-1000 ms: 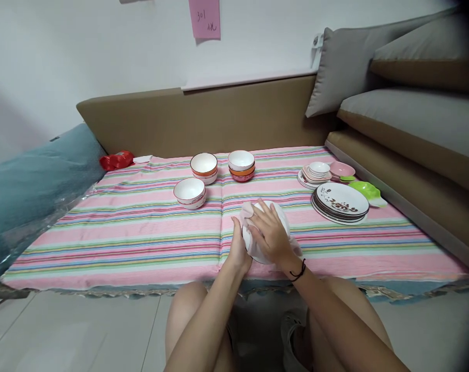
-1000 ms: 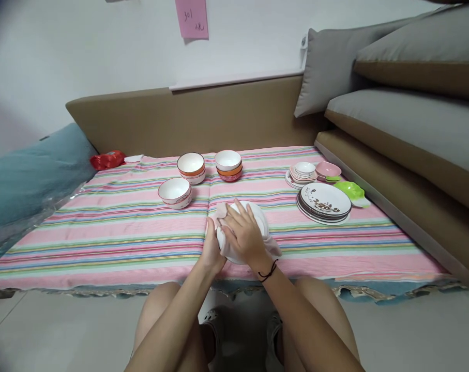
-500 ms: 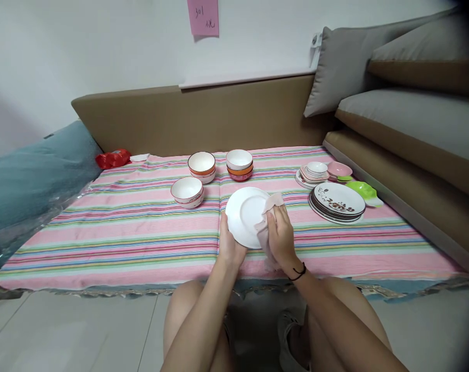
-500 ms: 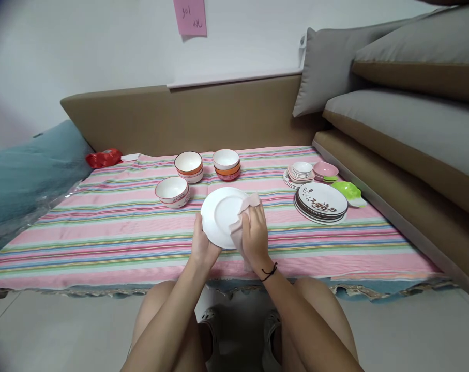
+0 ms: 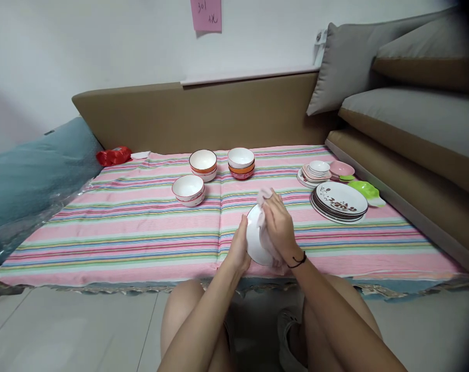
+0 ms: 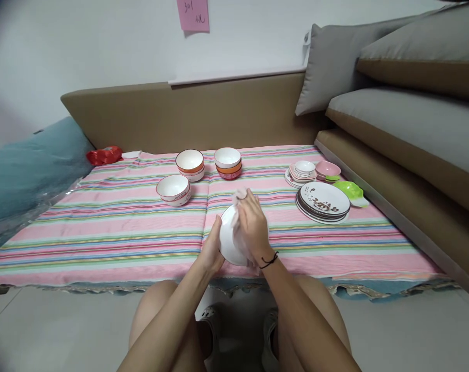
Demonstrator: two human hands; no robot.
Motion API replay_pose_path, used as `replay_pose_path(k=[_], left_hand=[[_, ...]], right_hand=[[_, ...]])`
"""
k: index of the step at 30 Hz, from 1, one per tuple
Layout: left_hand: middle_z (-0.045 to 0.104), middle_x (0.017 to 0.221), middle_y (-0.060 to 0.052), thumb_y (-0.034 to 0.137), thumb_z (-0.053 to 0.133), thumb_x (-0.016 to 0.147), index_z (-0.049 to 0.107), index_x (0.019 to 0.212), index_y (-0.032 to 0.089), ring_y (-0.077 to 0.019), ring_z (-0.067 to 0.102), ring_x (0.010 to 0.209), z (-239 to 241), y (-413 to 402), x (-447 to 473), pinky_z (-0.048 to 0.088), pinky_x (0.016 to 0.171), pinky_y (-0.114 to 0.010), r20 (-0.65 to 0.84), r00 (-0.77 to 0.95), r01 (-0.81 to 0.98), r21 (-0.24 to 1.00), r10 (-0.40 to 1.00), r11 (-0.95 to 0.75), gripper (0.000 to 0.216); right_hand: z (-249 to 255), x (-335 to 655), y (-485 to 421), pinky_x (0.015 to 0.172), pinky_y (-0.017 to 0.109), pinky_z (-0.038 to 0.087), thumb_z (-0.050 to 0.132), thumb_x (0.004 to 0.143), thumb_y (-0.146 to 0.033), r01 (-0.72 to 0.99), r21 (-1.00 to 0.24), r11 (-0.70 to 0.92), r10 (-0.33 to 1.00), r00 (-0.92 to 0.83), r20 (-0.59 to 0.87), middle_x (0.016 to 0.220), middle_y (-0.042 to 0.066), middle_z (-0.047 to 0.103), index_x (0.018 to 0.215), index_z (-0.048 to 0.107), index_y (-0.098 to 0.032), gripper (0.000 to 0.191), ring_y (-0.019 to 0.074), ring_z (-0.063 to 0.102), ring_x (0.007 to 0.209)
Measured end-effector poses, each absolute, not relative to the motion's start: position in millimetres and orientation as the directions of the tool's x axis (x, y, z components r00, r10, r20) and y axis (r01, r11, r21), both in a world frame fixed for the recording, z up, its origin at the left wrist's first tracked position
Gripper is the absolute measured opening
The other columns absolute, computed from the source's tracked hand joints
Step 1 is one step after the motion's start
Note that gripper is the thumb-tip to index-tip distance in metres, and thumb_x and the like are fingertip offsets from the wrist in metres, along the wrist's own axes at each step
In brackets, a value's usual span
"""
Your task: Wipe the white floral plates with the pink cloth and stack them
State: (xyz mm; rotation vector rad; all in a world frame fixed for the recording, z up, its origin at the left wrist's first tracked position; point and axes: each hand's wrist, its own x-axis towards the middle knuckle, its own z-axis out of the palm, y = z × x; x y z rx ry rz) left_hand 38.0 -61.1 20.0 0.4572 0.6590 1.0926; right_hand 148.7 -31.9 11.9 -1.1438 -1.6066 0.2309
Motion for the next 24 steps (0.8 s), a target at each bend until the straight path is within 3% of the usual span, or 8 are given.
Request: replay_pose_path(k=[2,5,7,9,12,17,21,24], left_hand=[[0.069,0.115,-0.012,0.057,0.049,0.088,0.061,0.124,0.015,-0.0273,0.06,0.113,19.4,-60.3,34.7,0.043,0.101,-0.039,-0.309,0.271,-0.633,0.656,0.912,0.41,0.057],[0.07,0.111,-0.01,0.061,0.044,0.087,0.06,0.124,0.018,-0.0261,0.063,0.108,20.1,-53.8,23.2,0.047,0.096,-0.037,-0.363,0.132,-0.636,0.683,0.922,0.36,0.059],[0.07,0.11,-0.008,0.063,0.042,0.087,0.061,0.122,0.02,-0.0246,0.063,0.103,21.1,-46.8,12.0,0.049,0.09,-0.035,-0.336,-0.035,-0.601,0.759,0.941,0.249,0.058],[0.071,0.1,-0.008,0.065,0.042,0.086,0.066,0.108,0.018,-0.0245,0.064,0.095,21.5,-39.1,0.2,0.05,0.081,-0.033,-0.246,-0.222,-0.4,0.905,0.943,0.142,0.057],[0.067,0.079,-0.008,0.061,0.05,0.084,0.069,0.081,0.017,-0.0251,0.062,0.086,16.8,-30.1,-10.8,0.047,0.075,-0.031,-0.054,-0.325,-0.008,0.998,0.944,0.054,0.048],[0.066,0.087,-0.01,0.042,0.054,0.087,0.066,0.106,0.023,-0.0303,0.059,0.101,-14.6,-30.1,4.8,0.038,0.096,-0.042,0.152,-0.125,0.43,0.899,0.98,-0.084,0.03],[0.065,0.101,-0.02,0.034,0.065,0.077,0.067,0.086,0.018,-0.0395,0.05,0.117,-41.3,-38.2,26.7,0.029,0.102,-0.053,0.089,0.109,0.476,0.87,0.99,-0.13,0.018],[0.065,0.094,-0.021,0.031,0.073,0.068,0.061,0.065,0.018,-0.0416,0.05,0.115,-41.0,-39.2,30.6,0.032,0.1,-0.053,0.071,0.167,0.439,0.888,0.983,-0.139,0.017]], right_hand=[[9.5,157.9,-22.3,0.107,0.048,0.037,0.038,0.096,-0.039,0.394,-0.816,0.423,0.826,0.203,0.526,0.12,0.012,0.064,0.104,0.064,-0.017,0.035,0.0254,0.053,0.121],[0.9,165.6,-10.5,0.099,0.046,0.044,0.047,0.09,-0.048,-0.031,-0.96,0.278,0.903,0.351,0.25,0.105,0.011,0.069,0.099,0.065,-0.017,0.037,0.025,0.061,0.106],[-4.5,168.3,-4.2,0.101,0.047,0.043,0.049,0.088,-0.05,-0.335,-0.911,0.242,0.93,0.348,0.119,0.111,0.011,0.068,0.107,0.063,-0.017,0.04,0.0242,0.061,0.11],[-6.7,171.1,0.1,0.107,0.046,0.039,0.043,0.09,-0.049,-0.507,-0.829,0.235,0.956,0.273,0.104,0.12,0.011,0.064,0.113,0.061,-0.019,0.042,0.0219,0.058,0.116],[-3.4,176.1,1.7,0.112,0.047,0.033,0.032,0.092,-0.049,-0.541,-0.806,0.24,0.97,0.16,0.182,0.128,0.01,0.06,0.117,0.061,-0.022,0.047,0.0198,0.054,0.123],[4.0,182.8,-4.1,0.115,0.046,0.029,0.027,0.093,-0.044,-0.512,-0.802,0.307,0.952,0.171,0.255,0.134,0.008,0.055,0.123,0.06,-0.023,0.049,0.0176,0.048,0.128],[3.6,189.6,-8.7,0.116,0.045,0.026,0.027,0.094,-0.039,-0.512,-0.793,0.331,0.943,0.205,0.261,0.137,0.006,0.053,0.125,0.059,-0.024,0.047,0.0158,0.045,0.131],[2.9,194.2,-11.4,0.116,0.047,0.028,0.026,0.094,-0.042,-0.475,-0.811,0.34,0.94,0.188,0.283,0.141,0.004,0.049,0.13,0.055,-0.026,0.049,0.0165,0.043,0.132]])
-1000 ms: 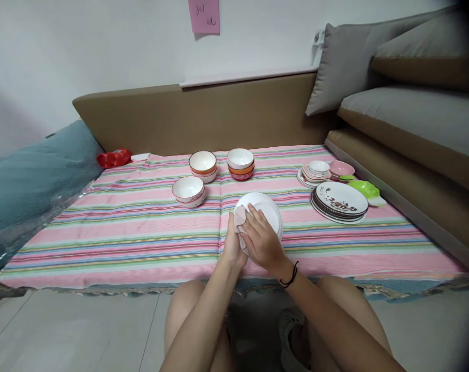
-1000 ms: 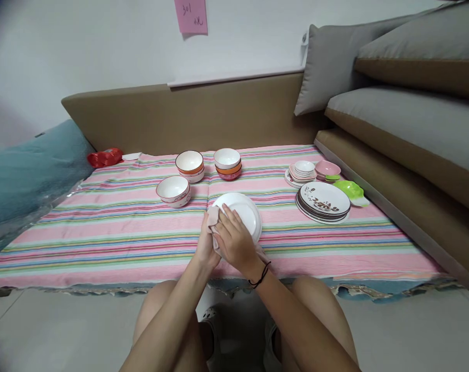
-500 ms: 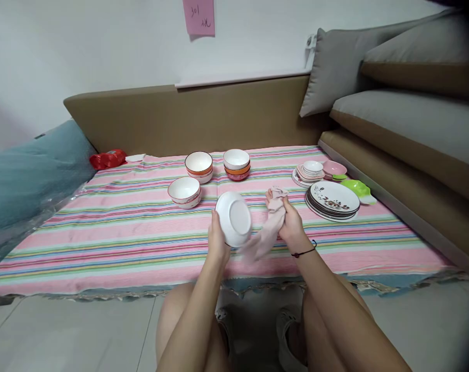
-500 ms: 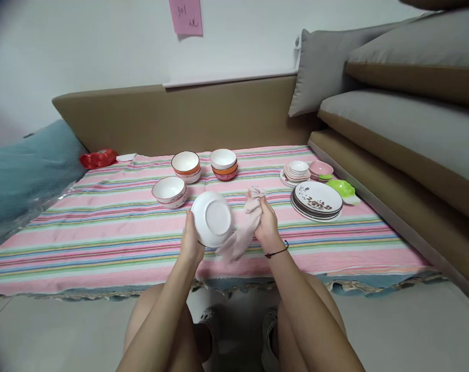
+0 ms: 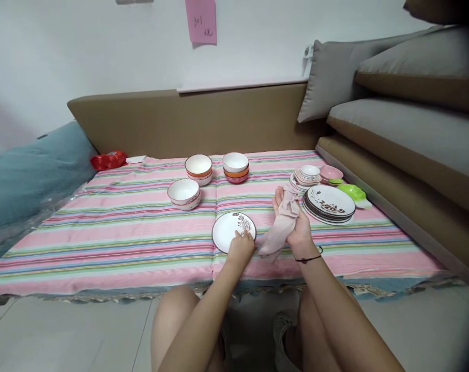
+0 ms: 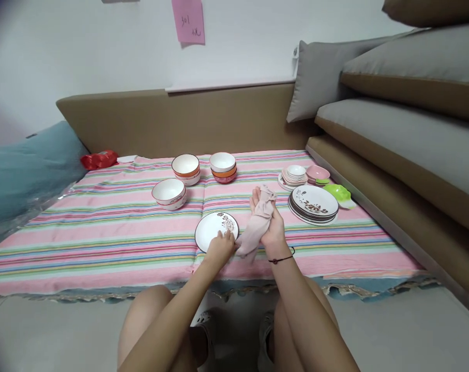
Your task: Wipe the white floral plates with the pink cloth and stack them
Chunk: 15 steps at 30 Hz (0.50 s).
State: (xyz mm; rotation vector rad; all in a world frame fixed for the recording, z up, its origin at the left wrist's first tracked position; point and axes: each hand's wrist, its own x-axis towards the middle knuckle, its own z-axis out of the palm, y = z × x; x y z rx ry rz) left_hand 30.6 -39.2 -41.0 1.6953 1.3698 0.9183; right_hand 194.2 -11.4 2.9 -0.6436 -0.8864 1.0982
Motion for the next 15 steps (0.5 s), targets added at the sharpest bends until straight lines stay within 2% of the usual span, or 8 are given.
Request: replay_pose_path(k=[3,6,8,10,13,15], left_hand=[[0.066,0.077,-0.013,0.033,0.07,0.069,0.061,0.059,0.021,-0.0356,0.059,0.1,-20.3,-35.8,26.8,0.037,0.097,-0.046,0.061,0.252,0.392,0.906,0.966,-0.159,0.018],[0.069,0.088,-0.008,0.039,0.058,0.081,0.07,0.078,0.023,-0.0276,0.061,0.093,7.7,-38.8,28.4,0.042,0.091,-0.037,0.069,0.359,0.264,0.949,0.931,-0.172,0.02],[0.069,0.095,-0.007,0.046,0.052,0.085,0.07,0.089,0.023,-0.025,0.06,0.091,21.3,-46.3,34.4,0.044,0.083,-0.034,0.024,0.412,0.036,0.998,0.911,-0.042,0.03],[0.068,0.09,-0.006,0.049,0.06,0.081,0.069,0.091,0.02,-0.022,0.06,0.081,26.8,-54.4,41.1,0.045,0.074,-0.031,-0.057,0.427,-0.136,0.983,0.902,0.127,0.031],[0.063,0.073,-0.002,0.041,0.078,0.065,0.066,0.094,0.017,-0.0157,0.055,0.064,22.4,-58.9,45.6,0.041,0.063,-0.026,-0.184,0.363,-0.247,0.926,0.913,0.285,0.04],[0.057,0.066,0.002,0.035,0.082,0.059,0.062,0.106,0.018,-0.0131,0.052,0.058,16.4,-55.3,43.9,0.038,0.06,-0.025,-0.207,0.18,-0.261,0.932,0.962,0.25,0.054]], right_hand=[[3.1,192.9,-14.9,0.111,0.048,0.035,0.026,0.094,-0.047,-0.456,-0.827,0.33,0.944,0.163,0.287,0.14,0.005,0.05,0.131,0.054,-0.027,0.051,0.0189,0.048,0.129],[3.1,185.2,-21.2,0.103,0.047,0.044,0.027,0.094,-0.053,-0.419,-0.866,0.273,0.962,0.11,0.25,0.129,0.007,0.06,0.126,0.058,-0.026,0.052,0.0216,0.057,0.118],[2.6,179.5,-26.2,0.098,0.046,0.048,0.037,0.092,-0.054,-0.357,-0.907,0.225,0.974,0.087,0.207,0.118,0.007,0.066,0.12,0.061,-0.025,0.047,0.0232,0.062,0.11],[1.8,175.8,-30.4,0.1,0.044,0.046,0.051,0.088,-0.051,-0.231,-0.948,0.218,0.976,0.046,0.213,0.119,0.007,0.066,0.111,0.066,-0.023,0.039,0.0242,0.06,0.113],[0.4,173.5,-34.7,0.107,0.043,0.037,0.058,0.084,-0.05,-0.015,-0.962,0.272,0.962,0.013,0.272,0.128,0.009,0.06,0.103,0.068,-0.02,0.037,0.025,0.052,0.122],[-0.8,172.0,-37.8,0.102,0.042,0.041,0.053,0.086,-0.052,0.058,-0.958,0.281,0.956,0.068,0.284,0.122,0.011,0.062,0.105,0.067,-0.019,0.041,0.024,0.055,0.116]])
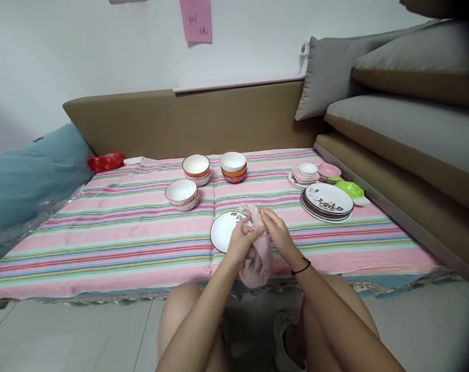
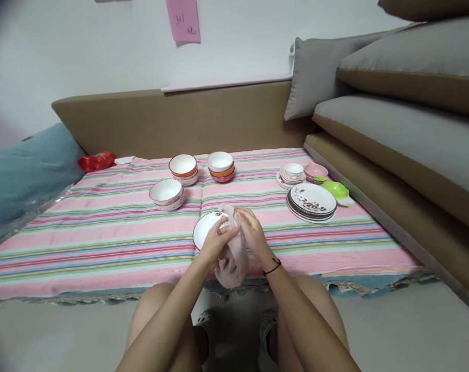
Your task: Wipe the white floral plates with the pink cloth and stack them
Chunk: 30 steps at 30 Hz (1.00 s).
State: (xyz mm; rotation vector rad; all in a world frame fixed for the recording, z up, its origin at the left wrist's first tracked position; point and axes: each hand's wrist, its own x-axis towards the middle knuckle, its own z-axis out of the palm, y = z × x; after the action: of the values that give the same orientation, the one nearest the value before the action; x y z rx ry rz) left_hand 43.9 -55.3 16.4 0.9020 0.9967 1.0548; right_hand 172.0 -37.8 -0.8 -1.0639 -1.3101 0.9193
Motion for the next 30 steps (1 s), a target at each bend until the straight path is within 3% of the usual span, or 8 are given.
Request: replay_pose_path(k=[3,7,12,15,18,22,26,30], left_hand=[[0.054,0.066,0.005,0.029,0.082,0.058,0.06,0.118,0.023,-0.0142,0.051,0.06,11.1,-47.7,39.0,0.039,0.065,-0.026,-0.053,-0.097,-0.065,0.997,0.994,0.047,0.064],[0.059,0.071,0.0,0.021,0.077,0.062,0.068,0.111,0.025,-0.0219,0.057,0.077,14.7,-47.4,37.7,0.041,0.084,-0.033,0.158,-0.018,0.196,0.969,0.987,-0.152,0.051],[0.065,0.113,-0.008,0.03,0.08,0.063,0.069,0.108,0.024,-0.0276,0.054,0.112,24.2,-49.1,31.9,0.034,0.103,-0.039,0.179,0.0,0.074,0.981,0.984,-0.178,0.047],[0.064,0.118,-0.008,0.031,0.075,0.071,0.066,0.11,0.021,-0.0234,0.056,0.112,29.8,-42.9,20.5,0.039,0.1,-0.035,0.174,-0.066,-0.067,0.982,0.983,-0.178,0.042],[0.069,0.096,-0.005,0.029,0.08,0.063,0.067,0.101,0.019,-0.0181,0.063,0.09,36.1,-37.2,8.7,0.046,0.083,-0.028,0.097,-0.131,-0.243,0.962,0.987,-0.127,0.041],[0.067,0.077,0.0,0.028,0.081,0.061,0.068,0.091,0.016,-0.0113,0.058,0.065,41.3,-35.8,0.8,0.043,0.061,-0.021,-0.041,-0.036,-0.373,0.927,0.999,0.024,0.035],[0.069,0.088,-0.003,0.024,0.083,0.056,0.065,0.101,0.017,-0.0136,0.063,0.075,37.2,-34.5,0.1,0.045,0.07,-0.023,-0.109,0.059,-0.461,0.879,0.992,0.124,0.049],[0.07,0.092,-0.005,0.024,0.081,0.056,0.061,0.105,0.016,-0.0159,0.064,0.077,29.5,-32.0,1.0,0.047,0.07,-0.027,-0.094,-0.005,-0.306,0.948,0.996,0.088,0.053]], right_hand=[[-2.7,167.6,-44.8,0.08,0.034,0.051,0.055,0.085,-0.051,0.093,-0.963,0.253,0.961,0.092,0.261,0.1,0.007,0.066,0.108,0.061,-0.019,0.04,0.0197,0.061,0.09],[-3.7,164.5,-51.6,0.059,0.026,0.048,0.067,0.077,-0.046,0.02,-0.986,0.168,0.984,0.065,0.168,0.076,0.0,0.064,0.096,0.059,-0.02,0.033,0.0155,0.058,0.067],[6.6,180.5,-51.0,0.052,0.025,0.044,0.07,0.072,-0.048,-0.206,-0.977,0.047,0.997,0.072,0.033,0.072,0.0,0.066,0.086,0.065,-0.017,0.035,0.0139,0.056,0.058],[15.6,193.6,-53.4,0.056,0.024,0.046,0.071,0.074,-0.044,-0.323,-0.946,0.014,0.998,0.056,-0.005,0.083,0.002,0.07,0.093,0.069,-0.018,0.033,0.0146,0.06,0.066],[19.2,203.9,-55.1,0.063,0.026,0.05,0.071,0.075,-0.041,-0.416,-0.909,0.015,0.997,0.078,-0.019,0.091,0.001,0.072,0.092,0.069,-0.021,0.027,0.0171,0.065,0.077],[16.5,215.2,-52.6,0.08,0.039,0.053,0.06,0.08,-0.047,-0.54,-0.842,0.007,0.993,0.103,-0.057,0.097,0.002,0.073,0.095,0.068,-0.023,0.029,0.0238,0.067,0.09],[18.5,227.4,-52.3,0.088,0.042,0.052,0.057,0.082,-0.048,-0.689,-0.724,-0.013,0.992,0.084,-0.097,0.097,0.001,0.074,0.099,0.068,-0.024,0.031,0.0248,0.067,0.098],[26.9,245.8,-54.5,0.087,0.036,0.053,0.055,0.086,-0.046,-0.759,-0.643,0.099,0.978,0.192,-0.076,0.096,0.001,0.073,0.1,0.067,-0.023,0.029,0.0206,0.067,0.096]])
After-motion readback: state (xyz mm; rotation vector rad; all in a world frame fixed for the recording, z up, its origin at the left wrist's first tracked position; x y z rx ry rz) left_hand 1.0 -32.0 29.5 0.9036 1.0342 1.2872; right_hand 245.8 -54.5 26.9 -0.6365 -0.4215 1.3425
